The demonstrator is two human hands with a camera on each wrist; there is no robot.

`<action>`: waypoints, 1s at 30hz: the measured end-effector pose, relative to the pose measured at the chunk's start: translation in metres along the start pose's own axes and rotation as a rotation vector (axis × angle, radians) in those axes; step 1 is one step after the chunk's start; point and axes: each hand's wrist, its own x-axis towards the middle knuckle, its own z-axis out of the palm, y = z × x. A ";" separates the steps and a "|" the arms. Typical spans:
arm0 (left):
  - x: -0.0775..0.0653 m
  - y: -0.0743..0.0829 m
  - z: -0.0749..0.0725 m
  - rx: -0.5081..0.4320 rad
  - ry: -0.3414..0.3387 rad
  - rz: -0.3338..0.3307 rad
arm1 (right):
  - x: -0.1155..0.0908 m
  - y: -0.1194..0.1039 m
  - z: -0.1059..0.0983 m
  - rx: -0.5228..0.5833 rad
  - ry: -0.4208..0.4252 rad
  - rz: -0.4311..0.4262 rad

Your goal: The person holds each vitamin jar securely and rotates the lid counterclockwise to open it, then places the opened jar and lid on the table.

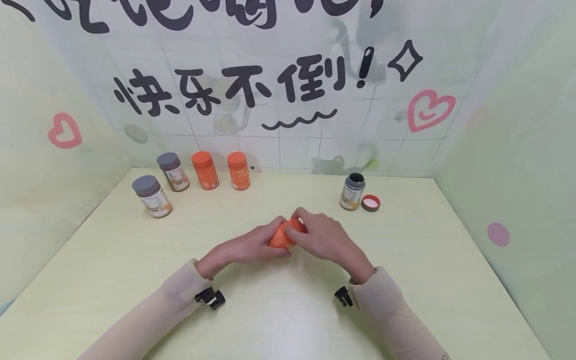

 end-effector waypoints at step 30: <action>0.001 -0.002 0.000 0.014 0.001 0.015 | 0.000 0.002 -0.002 -0.062 -0.036 -0.085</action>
